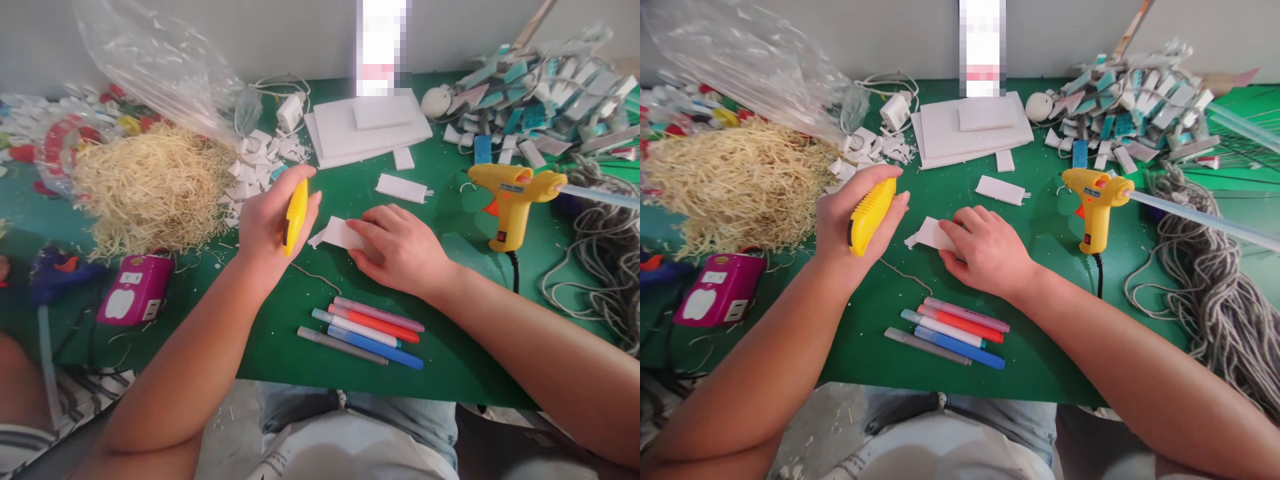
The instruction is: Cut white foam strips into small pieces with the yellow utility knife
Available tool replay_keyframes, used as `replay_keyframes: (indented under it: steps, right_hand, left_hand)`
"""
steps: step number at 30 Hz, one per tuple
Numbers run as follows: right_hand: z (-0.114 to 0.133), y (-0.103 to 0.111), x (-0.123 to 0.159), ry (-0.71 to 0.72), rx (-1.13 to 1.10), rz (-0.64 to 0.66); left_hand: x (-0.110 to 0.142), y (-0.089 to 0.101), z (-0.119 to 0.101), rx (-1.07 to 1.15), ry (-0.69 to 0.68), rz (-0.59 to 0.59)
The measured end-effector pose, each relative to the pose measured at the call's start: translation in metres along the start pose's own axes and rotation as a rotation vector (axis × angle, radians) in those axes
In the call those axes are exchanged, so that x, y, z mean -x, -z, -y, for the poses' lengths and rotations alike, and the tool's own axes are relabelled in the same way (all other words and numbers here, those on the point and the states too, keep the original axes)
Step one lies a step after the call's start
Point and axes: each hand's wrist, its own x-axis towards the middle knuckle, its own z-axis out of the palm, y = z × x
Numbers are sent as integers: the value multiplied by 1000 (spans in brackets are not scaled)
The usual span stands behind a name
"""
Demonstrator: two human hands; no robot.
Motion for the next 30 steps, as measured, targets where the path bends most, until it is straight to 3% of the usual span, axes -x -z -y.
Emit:
replay_keyframes:
  steps: [4,9,15,21,30]
  right_hand:
    - [4,-2,0,28,73,21]
    - [5,-3,1,44,96,-18]
    - [8,-4,1,20,82,30]
    - [11,0,-1,84,127,27]
    - [10,-2,-1,123,103,31]
  left_hand:
    - [-1,6,1,-99,0,27]
    - [0,5,3,-85,-13,94]
    - [1,1,0,-76,-26,116]
    - [2,2,-5,-25,14,178]
    - [4,-1,-8,-2,47,191]
